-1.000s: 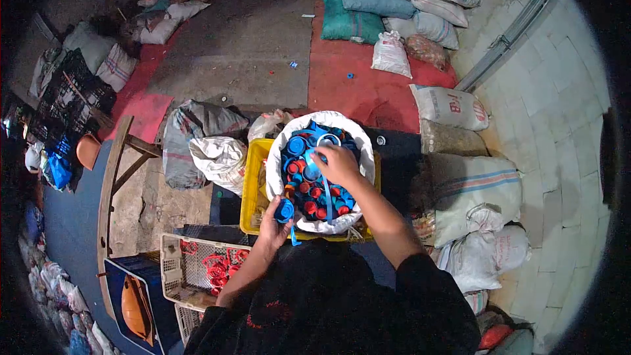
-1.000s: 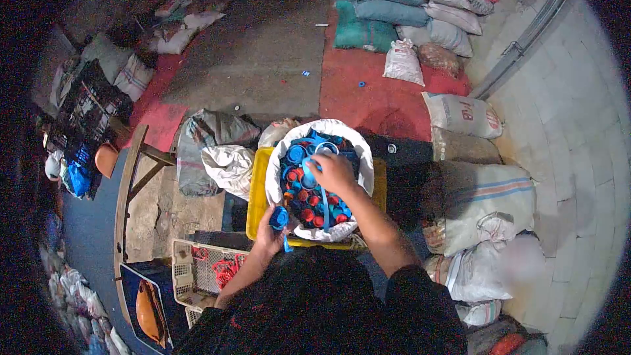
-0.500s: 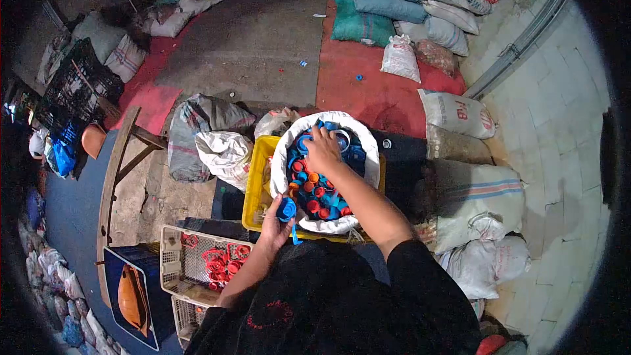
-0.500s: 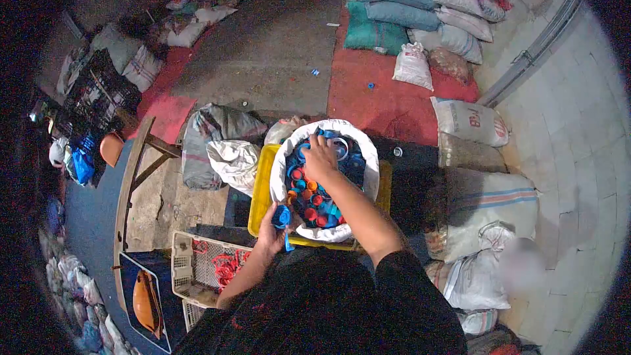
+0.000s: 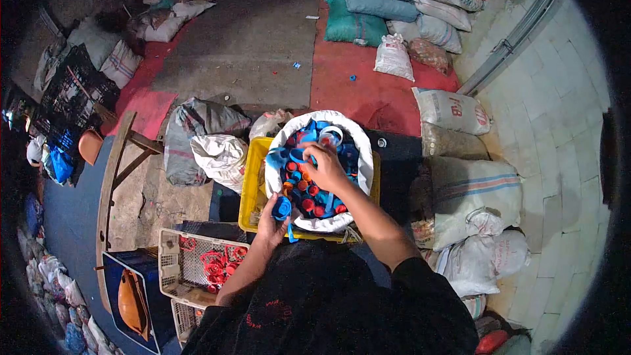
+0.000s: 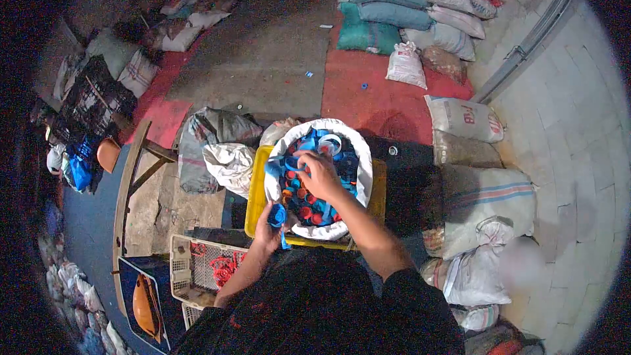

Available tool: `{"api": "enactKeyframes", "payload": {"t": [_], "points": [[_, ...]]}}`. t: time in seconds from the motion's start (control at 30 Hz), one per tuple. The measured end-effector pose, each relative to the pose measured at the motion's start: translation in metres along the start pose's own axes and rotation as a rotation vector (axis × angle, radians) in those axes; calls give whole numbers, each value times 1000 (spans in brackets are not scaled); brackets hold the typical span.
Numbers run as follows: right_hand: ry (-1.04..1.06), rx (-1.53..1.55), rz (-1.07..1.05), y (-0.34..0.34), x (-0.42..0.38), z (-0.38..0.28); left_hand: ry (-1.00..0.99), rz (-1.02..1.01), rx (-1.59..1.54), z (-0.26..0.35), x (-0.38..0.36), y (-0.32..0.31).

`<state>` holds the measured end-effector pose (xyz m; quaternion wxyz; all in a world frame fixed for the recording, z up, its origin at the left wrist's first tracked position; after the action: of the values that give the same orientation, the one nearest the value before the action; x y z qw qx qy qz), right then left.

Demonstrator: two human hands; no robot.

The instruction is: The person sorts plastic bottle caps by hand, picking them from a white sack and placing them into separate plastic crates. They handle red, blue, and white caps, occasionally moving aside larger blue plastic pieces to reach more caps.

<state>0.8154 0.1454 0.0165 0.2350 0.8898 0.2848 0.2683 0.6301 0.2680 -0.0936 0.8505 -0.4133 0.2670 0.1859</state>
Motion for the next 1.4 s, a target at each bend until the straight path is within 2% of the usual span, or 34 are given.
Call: {"api": "enactKeyframes", "payload": {"t": [0.13,0.17,0.27,0.3,0.4,0.43,0.53,0.67,0.77,0.8,0.9,1.0,1.07,1.13,1.23,1.4], "points": [[-33,164,7,5,-16,-8,20,-25,-50,1,-2,-5],[15,177,125,9,-20,-9,26,-12,-82,-1,0,-2],[-383,458,26,1,-44,12,16,49,-32,5,-8,-7],[-379,397,18,5,-49,10,16,36,-20,4,-7,-6],[-652,1082,216,-1,-72,7,22,37,12,5,-7,-10],[-676,1259,215,-5,-79,11,27,64,20,6,-10,-14],[-748,1523,202,-10,-92,5,32,64,59,11,-19,-28],[-716,1543,231,-13,-109,12,49,-32,98,7,-16,-33],[-698,1504,316,0,-105,-7,29,1,135,8,-18,-46],[-698,1491,354,2,-105,-10,23,-42,144,9,-19,-51],[-507,1010,335,12,-104,-21,16,-122,190,15,-21,-67],[-341,266,183,41,-93,-67,5,-131,196,9,-11,-67],[-61,58,152,42,-90,-86,-20,-156,171,5,-6,-68],[28,-214,-18,42,-85,-105,-33,-173,154,6,-8,-75],[1,-302,-96,30,-85,-109,-73,-228,164,9,-15,-84],[-16,-202,-129,17,-83,-108,-95,-268,155,9,-13,-77]]}}
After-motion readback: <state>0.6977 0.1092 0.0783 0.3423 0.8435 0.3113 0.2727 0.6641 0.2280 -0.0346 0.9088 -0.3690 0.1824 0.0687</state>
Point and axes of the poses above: each hand's wrist, its own x-axis towards the middle knuckle, its own y-axis out of the back of the hand, z = x × y, the point moved 5 cm from there along x, towards the middle knuckle, and after that the axes turned 5 degrees about x, right-handed, at the moved point
